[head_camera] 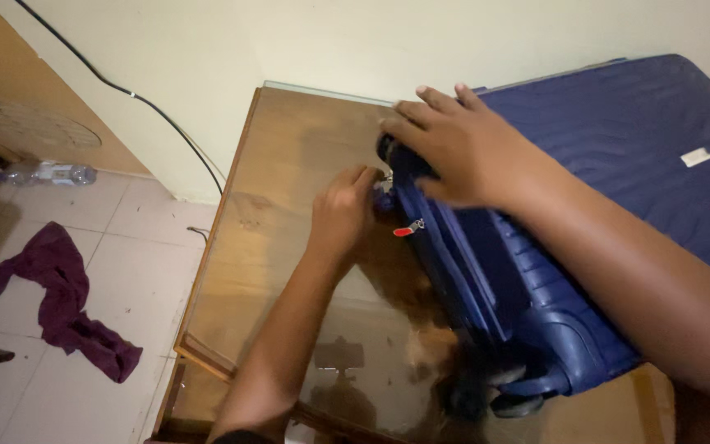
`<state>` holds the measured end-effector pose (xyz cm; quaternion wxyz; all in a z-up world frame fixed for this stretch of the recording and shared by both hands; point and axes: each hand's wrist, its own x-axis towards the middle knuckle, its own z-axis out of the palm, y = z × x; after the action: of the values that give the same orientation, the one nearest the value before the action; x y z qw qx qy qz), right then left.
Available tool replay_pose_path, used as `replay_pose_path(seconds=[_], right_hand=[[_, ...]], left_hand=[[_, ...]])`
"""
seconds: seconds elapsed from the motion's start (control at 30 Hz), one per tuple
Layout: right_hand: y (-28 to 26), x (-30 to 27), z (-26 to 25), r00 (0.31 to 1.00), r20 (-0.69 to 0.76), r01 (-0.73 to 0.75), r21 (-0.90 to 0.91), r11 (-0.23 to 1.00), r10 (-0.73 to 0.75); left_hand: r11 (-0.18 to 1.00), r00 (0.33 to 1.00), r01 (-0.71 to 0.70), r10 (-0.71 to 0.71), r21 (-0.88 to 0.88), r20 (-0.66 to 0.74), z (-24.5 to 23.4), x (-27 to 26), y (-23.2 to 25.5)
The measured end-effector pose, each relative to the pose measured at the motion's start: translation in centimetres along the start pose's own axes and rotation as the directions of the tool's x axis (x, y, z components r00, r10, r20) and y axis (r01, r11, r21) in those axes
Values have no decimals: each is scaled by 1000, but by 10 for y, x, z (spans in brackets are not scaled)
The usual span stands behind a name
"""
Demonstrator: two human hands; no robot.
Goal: The person folds a black shirt, places it inside a suitcase next to a polo shirt, fastens the internal compression straps, and then closes and zips the suitcase lid.
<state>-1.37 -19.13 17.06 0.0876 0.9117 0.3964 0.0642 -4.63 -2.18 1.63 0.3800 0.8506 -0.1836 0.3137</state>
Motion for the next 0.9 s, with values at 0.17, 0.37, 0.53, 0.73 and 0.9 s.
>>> replay_pose_path(seconds=[0.17,0.37,0.53,0.73,0.9], right_hand=[[-42,-80,-21,997,-38,77,113,991,-73],[-109,-179,-31,979,-199,3,269,963,52],[-148,-208,15,838,-497,-135,208,969,224],[-154,-210,72,640,-747,-296,-21,955,182],[-142,-214,75,573,-810,-253,-24,967,129]], left_hand=[[1000,999,18,-18,-12,-40,15,-7,0],[1000,991,-7,10,21,-135,27,-10,-3],[997,990,11,1,78,-142,27,-12,-2],[998,982,-27,36,49,-186,20,-19,8],[998,996,20,-15,52,-93,19,-16,-1]])
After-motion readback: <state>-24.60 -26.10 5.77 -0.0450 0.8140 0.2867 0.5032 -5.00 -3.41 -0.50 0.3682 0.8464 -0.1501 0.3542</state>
